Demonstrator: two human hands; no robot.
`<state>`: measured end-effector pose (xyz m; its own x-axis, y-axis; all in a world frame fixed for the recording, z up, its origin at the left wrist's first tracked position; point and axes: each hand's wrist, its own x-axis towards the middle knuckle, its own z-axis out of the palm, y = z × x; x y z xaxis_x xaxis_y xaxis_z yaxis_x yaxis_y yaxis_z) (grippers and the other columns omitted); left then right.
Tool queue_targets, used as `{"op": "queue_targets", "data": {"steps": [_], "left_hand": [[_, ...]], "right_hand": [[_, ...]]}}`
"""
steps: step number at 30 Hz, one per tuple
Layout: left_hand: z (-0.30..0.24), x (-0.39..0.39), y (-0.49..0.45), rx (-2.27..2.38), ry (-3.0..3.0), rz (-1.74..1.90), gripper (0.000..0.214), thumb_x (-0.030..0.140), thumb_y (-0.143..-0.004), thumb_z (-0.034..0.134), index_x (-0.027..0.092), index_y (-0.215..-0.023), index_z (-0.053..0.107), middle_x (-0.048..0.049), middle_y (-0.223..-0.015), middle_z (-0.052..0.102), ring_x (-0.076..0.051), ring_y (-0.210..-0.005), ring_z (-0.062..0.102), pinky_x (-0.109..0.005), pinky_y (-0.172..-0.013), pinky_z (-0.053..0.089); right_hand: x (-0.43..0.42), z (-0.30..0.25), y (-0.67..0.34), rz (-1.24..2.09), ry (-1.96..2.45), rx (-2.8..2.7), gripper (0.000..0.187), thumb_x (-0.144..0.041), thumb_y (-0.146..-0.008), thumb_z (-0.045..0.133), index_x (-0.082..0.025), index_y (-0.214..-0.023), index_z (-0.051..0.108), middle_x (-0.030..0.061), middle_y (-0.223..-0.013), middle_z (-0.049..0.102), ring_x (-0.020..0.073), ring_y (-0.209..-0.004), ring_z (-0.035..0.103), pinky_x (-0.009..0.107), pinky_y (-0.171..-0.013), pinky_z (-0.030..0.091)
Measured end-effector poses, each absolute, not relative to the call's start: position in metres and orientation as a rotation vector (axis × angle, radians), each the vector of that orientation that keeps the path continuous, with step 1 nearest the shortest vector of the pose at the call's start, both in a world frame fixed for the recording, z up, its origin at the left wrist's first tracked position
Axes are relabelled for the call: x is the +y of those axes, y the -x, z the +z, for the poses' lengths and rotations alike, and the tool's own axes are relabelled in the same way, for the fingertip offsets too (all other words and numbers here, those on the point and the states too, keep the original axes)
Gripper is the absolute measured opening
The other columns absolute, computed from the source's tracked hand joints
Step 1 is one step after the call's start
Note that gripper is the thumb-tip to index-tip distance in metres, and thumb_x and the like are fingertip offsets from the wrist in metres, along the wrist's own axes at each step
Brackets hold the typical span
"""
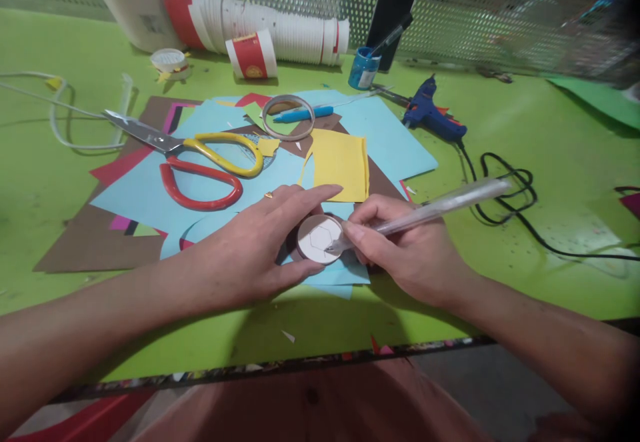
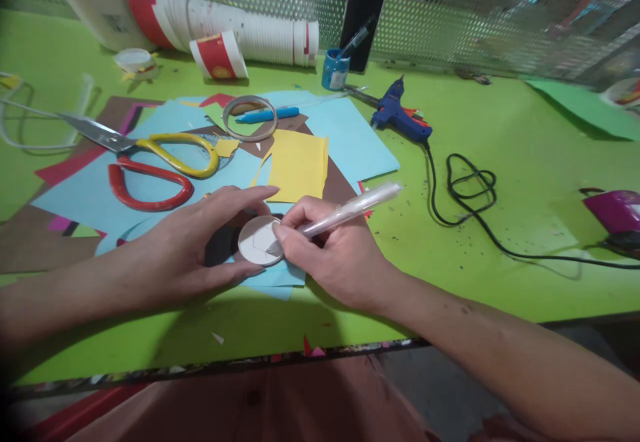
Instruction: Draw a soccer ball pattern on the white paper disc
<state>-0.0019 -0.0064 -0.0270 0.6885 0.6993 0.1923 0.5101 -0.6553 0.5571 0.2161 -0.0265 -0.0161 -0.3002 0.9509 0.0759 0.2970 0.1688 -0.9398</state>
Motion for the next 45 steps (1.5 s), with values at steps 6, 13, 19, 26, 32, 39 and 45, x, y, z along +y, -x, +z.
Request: {"op": "queue_targets", "data": {"steps": [6, 13, 19, 26, 32, 39, 45], "left_hand": [[-0.0279, -0.0061, 0.0020, 0.927, -2.421, 0.539, 0.068, 0.033, -0.090, 0.063, 0.022, -0.149, 0.031, -0.0104, -0.128, 0.057, -0.024, -0.112, 0.056, -0.037, -0.093, 0.049], [-0.0265, -0.0054, 0.0014, 0.932, -2.412, 0.515, 0.069, 0.031, -0.089, 0.064, 0.021, -0.149, 0.032, -0.0105, -0.126, 0.057, -0.024, -0.111, 0.056, -0.037, -0.093, 0.048], [-0.0283, -0.0054, 0.0016, 0.933, -2.420, 0.528, 0.073, 0.030, -0.087, 0.067, 0.024, -0.150, 0.031, -0.0081, -0.126, 0.058, -0.023, -0.111, 0.056, -0.035, -0.093, 0.048], [-0.0295, -0.0058, 0.0026, 0.932, -2.422, 0.531, 0.073, 0.032, -0.087, 0.067, 0.026, -0.150, 0.030, -0.0087, -0.125, 0.058, -0.024, -0.109, 0.057, -0.037, -0.091, 0.050], [-0.0306, -0.0077, 0.0029, 0.916, -2.473, 0.569, 0.068, 0.033, -0.090, 0.062, 0.026, -0.150, 0.030, -0.0114, -0.136, 0.055, -0.027, -0.120, 0.054, -0.040, -0.096, 0.050], [-0.0315, -0.0108, 0.0033, 0.889, -2.522, 0.599, 0.064, 0.033, -0.093, 0.059, 0.024, -0.150, 0.030, -0.0122, -0.139, 0.053, -0.025, -0.121, 0.054, -0.038, -0.098, 0.049], [-0.0324, -0.0105, 0.0030, 0.886, -2.534, 0.638, 0.066, 0.028, -0.090, 0.064, 0.022, -0.149, 0.034, -0.0123, -0.136, 0.055, -0.025, -0.120, 0.055, -0.037, -0.098, 0.049]], "right_hand": [[-0.0263, -0.0153, -0.2161, 1.132, 1.214, -1.749, 0.014, -0.017, -0.085, 0.061, -0.020, -0.071, 0.058, -0.0059, -0.057, 0.053, 0.0081, -0.050, 0.045, 0.022, -0.045, 0.037], [-0.0261, -0.0144, -0.2164, 1.150, 1.212, -1.768, 0.015, -0.018, -0.084, 0.060, -0.020, -0.070, 0.058, -0.0059, -0.055, 0.051, 0.0082, -0.049, 0.043, 0.022, -0.045, 0.036], [-0.0284, -0.0131, -0.2177, 1.172, 1.215, -1.766, 0.015, -0.018, -0.084, 0.061, -0.020, -0.069, 0.057, -0.0062, -0.054, 0.051, 0.0082, -0.048, 0.043, 0.022, -0.044, 0.035], [-0.0270, -0.0127, -0.2168, 1.171, 1.220, -1.768, 0.016, -0.018, -0.083, 0.061, -0.020, -0.068, 0.057, -0.0061, -0.054, 0.050, 0.0083, -0.048, 0.042, 0.022, -0.044, 0.035], [-0.0274, -0.0150, -0.2183, 1.179, 1.191, -1.708, 0.016, -0.019, -0.086, 0.060, -0.020, -0.070, 0.058, -0.0054, -0.055, 0.053, 0.0086, -0.049, 0.045, 0.023, -0.045, 0.037], [-0.0268, -0.0160, -0.2177, 1.160, 1.190, -1.729, 0.015, -0.018, -0.087, 0.060, -0.020, -0.072, 0.058, -0.0056, -0.056, 0.053, 0.0084, -0.049, 0.045, 0.022, -0.045, 0.038], [-0.0264, -0.0163, -0.2189, 1.136, 1.174, -1.765, 0.014, -0.018, -0.088, 0.060, -0.019, -0.074, 0.058, -0.0059, -0.057, 0.053, 0.0078, -0.050, 0.045, 0.022, -0.045, 0.037]]}}
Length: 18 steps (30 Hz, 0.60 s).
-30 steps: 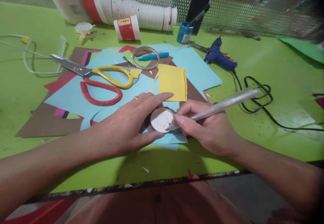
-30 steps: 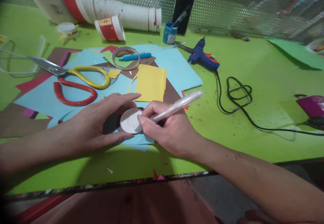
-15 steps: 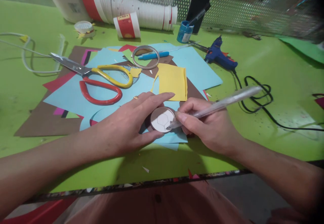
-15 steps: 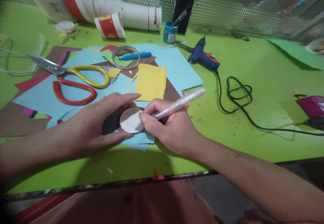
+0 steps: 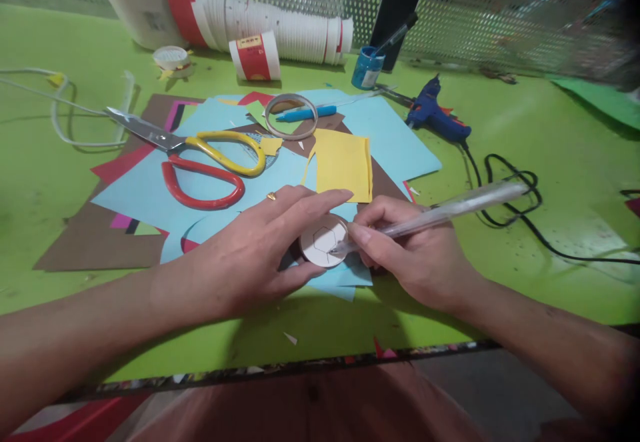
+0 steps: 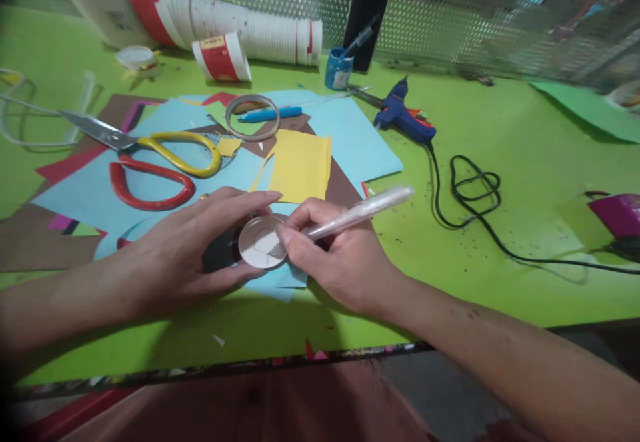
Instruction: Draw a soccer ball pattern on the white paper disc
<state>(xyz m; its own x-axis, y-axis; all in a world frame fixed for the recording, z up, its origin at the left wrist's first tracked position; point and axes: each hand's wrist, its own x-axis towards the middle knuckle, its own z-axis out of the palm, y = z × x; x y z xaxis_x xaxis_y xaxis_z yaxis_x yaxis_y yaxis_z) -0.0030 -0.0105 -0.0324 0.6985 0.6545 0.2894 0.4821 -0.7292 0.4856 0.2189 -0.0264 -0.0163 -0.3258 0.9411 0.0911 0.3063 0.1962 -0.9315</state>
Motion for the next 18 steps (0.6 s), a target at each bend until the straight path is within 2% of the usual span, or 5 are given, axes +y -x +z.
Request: {"op": "queue_targets", "data": {"steps": [18], "left_hand": [[-0.0324, -0.0108, 0.0041, 0.881, -2.537, 0.624, 0.064, 0.033, -0.093, 0.061, 0.023, -0.149, 0.032, -0.0115, -0.138, 0.054, -0.024, -0.121, 0.054, -0.038, -0.100, 0.048]], "right_hand": [[-0.0264, -0.0159, -0.2175, 1.173, 1.192, -1.766, 0.014, -0.019, -0.086, 0.060, -0.020, -0.072, 0.058, -0.0066, -0.056, 0.051, 0.0080, -0.049, 0.043, 0.022, -0.044, 0.036]]}}
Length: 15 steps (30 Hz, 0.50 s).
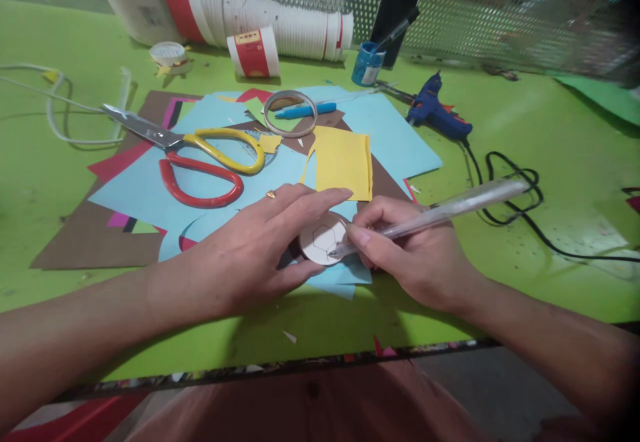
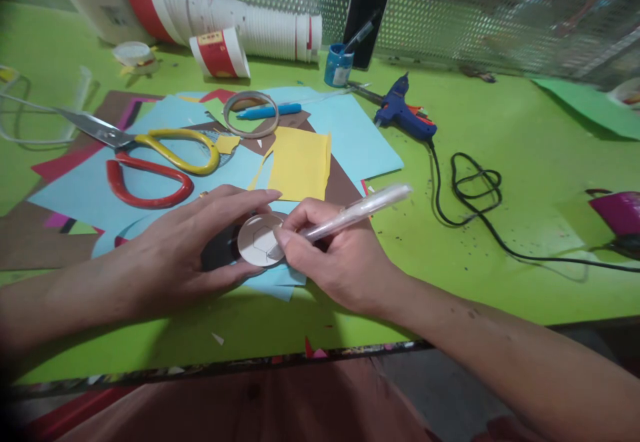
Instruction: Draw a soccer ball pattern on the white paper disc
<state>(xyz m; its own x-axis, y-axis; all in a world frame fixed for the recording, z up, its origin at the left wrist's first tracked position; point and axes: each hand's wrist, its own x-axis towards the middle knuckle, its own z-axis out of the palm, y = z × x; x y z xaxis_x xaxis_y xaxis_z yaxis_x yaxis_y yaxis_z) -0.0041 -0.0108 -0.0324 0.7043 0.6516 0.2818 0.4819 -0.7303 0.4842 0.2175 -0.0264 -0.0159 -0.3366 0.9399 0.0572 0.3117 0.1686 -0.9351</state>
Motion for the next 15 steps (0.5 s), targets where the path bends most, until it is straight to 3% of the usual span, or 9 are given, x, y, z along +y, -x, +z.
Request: {"op": "queue_targets", "data": {"steps": [15], "left_hand": [[-0.0332, -0.0090, 0.0023, 0.872, -2.538, 0.639, 0.067, 0.028, -0.089, 0.066, 0.022, -0.147, 0.036, -0.0111, -0.133, 0.056, -0.024, -0.114, 0.057, -0.036, -0.095, 0.050]], "right_hand": [[-0.0279, -0.0151, -0.2180, 1.202, 1.194, -1.771, 0.013, -0.018, -0.083, 0.061, -0.018, -0.070, 0.059, -0.0065, -0.057, 0.051, 0.0069, -0.050, 0.042, 0.020, -0.044, 0.035]]}}
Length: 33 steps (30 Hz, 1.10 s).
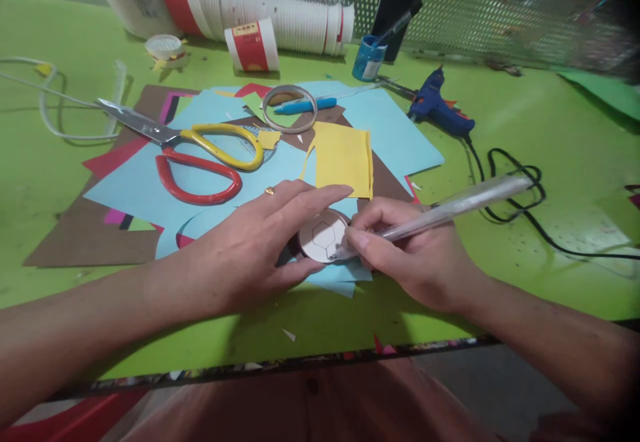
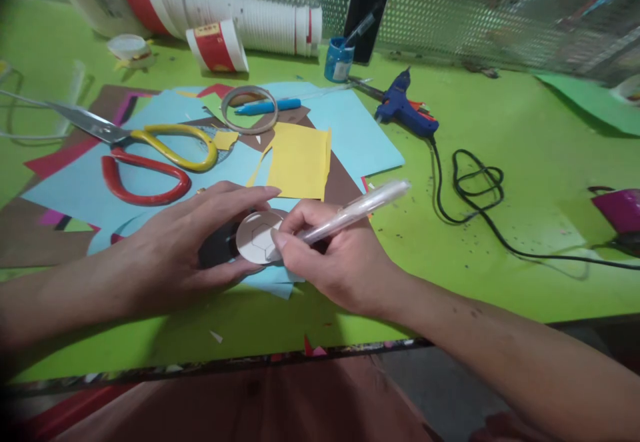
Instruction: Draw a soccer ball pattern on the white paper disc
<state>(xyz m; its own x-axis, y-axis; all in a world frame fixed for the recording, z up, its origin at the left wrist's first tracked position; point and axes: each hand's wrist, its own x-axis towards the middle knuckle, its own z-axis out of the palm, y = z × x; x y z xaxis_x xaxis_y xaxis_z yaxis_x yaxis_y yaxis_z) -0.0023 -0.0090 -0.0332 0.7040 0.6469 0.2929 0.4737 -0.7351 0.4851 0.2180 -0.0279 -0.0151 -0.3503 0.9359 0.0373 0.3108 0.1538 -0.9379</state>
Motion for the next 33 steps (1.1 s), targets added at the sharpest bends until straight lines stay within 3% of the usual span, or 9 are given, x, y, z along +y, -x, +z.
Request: {"op": "queue_targets", "data": {"steps": [33], "left_hand": [[-0.0358, -0.0082, 0.0017, 0.793, -2.604, 0.748, 0.062, 0.027, -0.091, 0.064, 0.014, -0.146, 0.039, -0.0146, -0.127, 0.059, -0.024, -0.112, 0.056, -0.036, -0.093, 0.051]], "right_hand": [[-0.0309, -0.0138, -0.2196, 1.254, 1.206, -1.744, 0.013, -0.017, -0.082, 0.062, -0.018, -0.070, 0.059, -0.0067, -0.056, 0.050, 0.0063, -0.049, 0.041, 0.019, -0.043, 0.033]]}}
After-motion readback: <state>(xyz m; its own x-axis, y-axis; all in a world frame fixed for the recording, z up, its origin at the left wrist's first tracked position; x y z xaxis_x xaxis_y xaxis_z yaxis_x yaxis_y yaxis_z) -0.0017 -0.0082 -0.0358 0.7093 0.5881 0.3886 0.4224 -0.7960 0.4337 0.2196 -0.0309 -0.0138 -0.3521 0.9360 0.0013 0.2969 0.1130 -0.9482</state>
